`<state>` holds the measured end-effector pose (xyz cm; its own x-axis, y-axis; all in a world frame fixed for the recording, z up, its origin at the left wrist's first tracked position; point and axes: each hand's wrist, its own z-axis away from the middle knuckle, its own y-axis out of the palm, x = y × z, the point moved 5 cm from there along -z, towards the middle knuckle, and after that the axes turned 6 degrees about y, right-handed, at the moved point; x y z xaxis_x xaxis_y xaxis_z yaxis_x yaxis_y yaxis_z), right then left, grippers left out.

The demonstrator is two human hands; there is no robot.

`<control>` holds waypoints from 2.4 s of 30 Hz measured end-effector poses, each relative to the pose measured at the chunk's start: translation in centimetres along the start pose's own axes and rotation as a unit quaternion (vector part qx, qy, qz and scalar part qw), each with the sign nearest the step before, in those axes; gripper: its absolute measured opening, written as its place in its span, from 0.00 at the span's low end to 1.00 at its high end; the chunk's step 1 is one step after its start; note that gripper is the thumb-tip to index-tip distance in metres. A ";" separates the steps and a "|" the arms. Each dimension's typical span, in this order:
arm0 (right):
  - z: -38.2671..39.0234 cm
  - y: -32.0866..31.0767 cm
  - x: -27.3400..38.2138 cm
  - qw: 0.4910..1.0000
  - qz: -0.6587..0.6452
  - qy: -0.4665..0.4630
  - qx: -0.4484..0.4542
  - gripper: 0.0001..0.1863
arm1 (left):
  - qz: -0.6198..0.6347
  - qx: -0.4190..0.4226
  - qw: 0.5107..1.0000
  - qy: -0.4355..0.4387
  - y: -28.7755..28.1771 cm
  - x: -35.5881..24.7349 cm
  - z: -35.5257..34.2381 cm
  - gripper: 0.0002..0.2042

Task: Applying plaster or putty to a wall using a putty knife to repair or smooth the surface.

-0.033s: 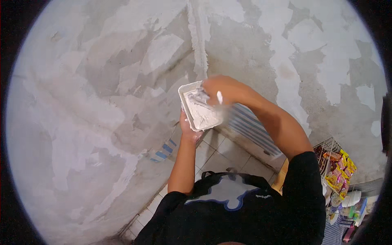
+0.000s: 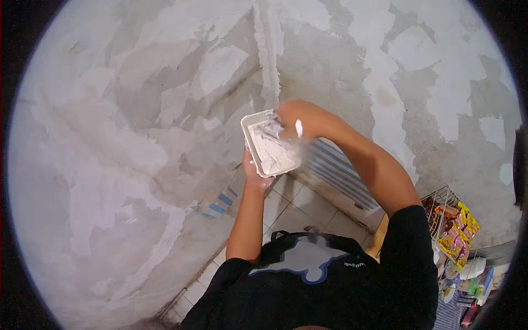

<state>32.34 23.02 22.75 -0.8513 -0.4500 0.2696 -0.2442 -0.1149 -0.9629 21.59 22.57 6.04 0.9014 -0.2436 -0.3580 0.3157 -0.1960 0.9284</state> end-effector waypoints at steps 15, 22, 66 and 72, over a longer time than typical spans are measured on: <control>1.8 10.3 -4.8 0.996 -0.049 0.021 -0.073 0.12 | -0.033 -0.035 0.997 0.054 -1.1 0.1 0.1 0.30; 4.4 14.0 -4.0 0.957 -0.058 0.095 -0.267 0.17 | 0.012 -0.015 0.999 0.048 -3.3 0.6 0.1 0.31; 0.7 41.7 -18.4 0.436 -0.838 0.281 -0.172 0.27 | -0.049 -0.214 0.963 -0.155 -28.9 5.6 -4.4 0.30; -3.2 45.6 -20.2 0.433 -0.836 0.243 -0.234 0.21 | -0.045 -0.218 0.965 -0.139 -35.9 7.1 -5.1 0.31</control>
<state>36.88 29.70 -26.59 0.7273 0.1685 0.6653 -0.6785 0.3221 0.6602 18.19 32.73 -29.37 0.7692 -0.5021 -0.3953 0.5381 0.1752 0.8245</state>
